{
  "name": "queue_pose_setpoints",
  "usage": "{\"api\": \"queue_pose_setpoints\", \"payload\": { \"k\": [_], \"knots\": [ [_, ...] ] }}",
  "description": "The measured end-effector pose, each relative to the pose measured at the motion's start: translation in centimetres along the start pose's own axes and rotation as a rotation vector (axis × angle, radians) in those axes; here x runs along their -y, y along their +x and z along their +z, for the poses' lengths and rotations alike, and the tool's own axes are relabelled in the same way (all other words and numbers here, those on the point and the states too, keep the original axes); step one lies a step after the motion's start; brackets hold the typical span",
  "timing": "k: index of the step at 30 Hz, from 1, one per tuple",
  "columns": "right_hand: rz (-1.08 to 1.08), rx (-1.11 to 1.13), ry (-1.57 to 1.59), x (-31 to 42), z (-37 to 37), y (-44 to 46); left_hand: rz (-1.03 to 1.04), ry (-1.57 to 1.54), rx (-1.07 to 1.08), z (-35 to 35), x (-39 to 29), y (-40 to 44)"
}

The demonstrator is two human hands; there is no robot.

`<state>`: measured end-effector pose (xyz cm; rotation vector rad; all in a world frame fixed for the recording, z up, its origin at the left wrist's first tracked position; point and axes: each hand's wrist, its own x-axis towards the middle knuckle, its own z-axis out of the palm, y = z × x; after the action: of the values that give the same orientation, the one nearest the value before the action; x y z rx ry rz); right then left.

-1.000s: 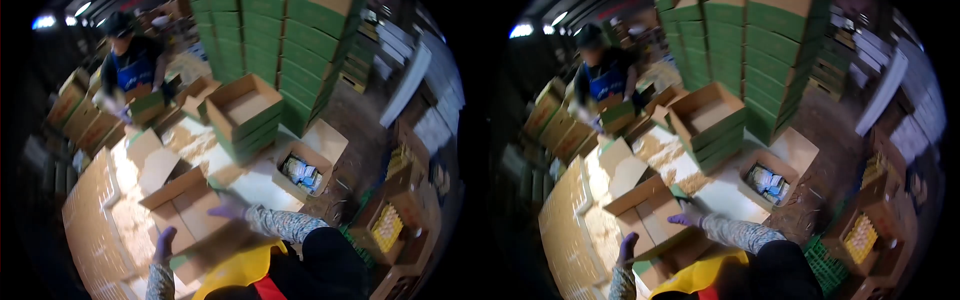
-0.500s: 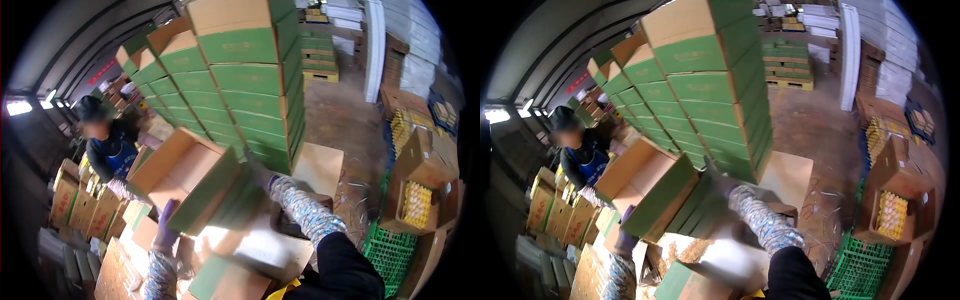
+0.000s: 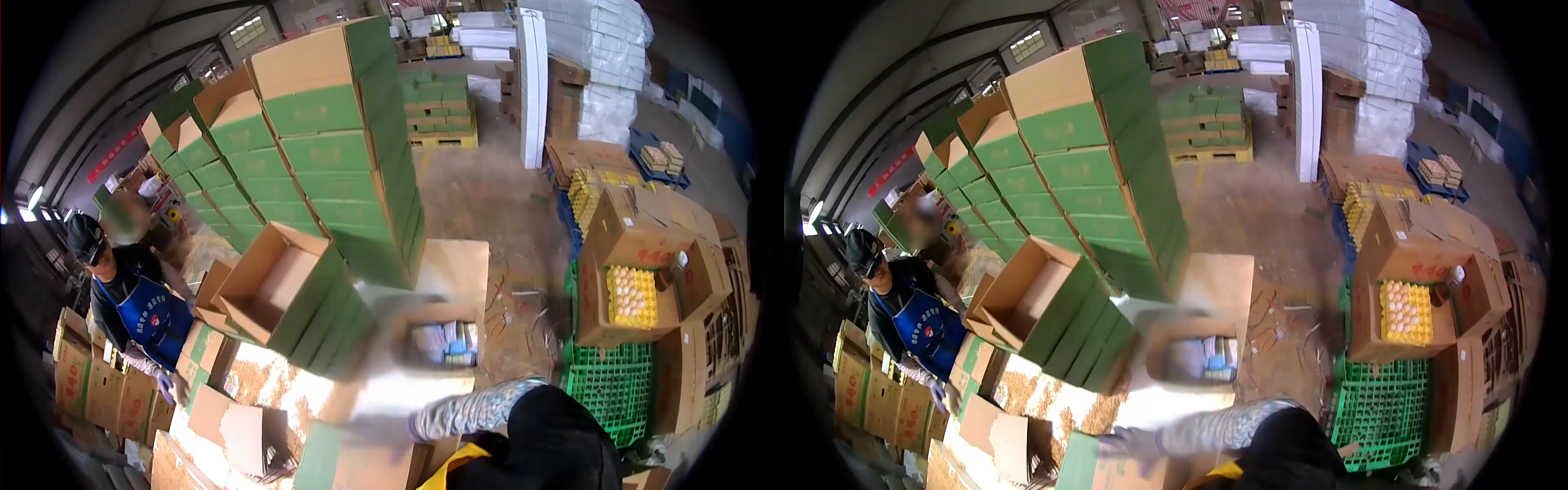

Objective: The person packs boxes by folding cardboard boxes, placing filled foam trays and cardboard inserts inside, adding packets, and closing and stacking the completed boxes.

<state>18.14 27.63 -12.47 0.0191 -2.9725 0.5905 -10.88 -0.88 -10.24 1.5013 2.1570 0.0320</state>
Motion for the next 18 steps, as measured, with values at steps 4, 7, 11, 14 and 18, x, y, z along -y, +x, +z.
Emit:
{"api": "queue_pose_setpoints", "payload": {
  "k": [4,7,11,14,18],
  "knots": [
    [0.002,-0.07,-0.378,2.6,15.2,-0.4,0.077,0.027,-0.094,-1.8,-4.3,-2.7],
    [-0.078,-0.121,-0.284,1.6,14.6,-1.3,0.143,-0.076,-0.044,-4.7,-5.9,-4.1],
    [-0.075,-0.047,-0.364,5.7,1.6,2.4,0.211,-0.159,0.007,-7.9,-7.9,-4.5],
    [-0.08,-0.005,-0.482,8.5,-8.6,6.8,0.241,-0.187,0.055,-9.1,-9.1,-4.9],
    [-0.369,-0.619,-0.492,10.2,-10.2,11.3,0.265,-0.181,0.101,-9.4,-10.2,-5.5]
  ]
}}
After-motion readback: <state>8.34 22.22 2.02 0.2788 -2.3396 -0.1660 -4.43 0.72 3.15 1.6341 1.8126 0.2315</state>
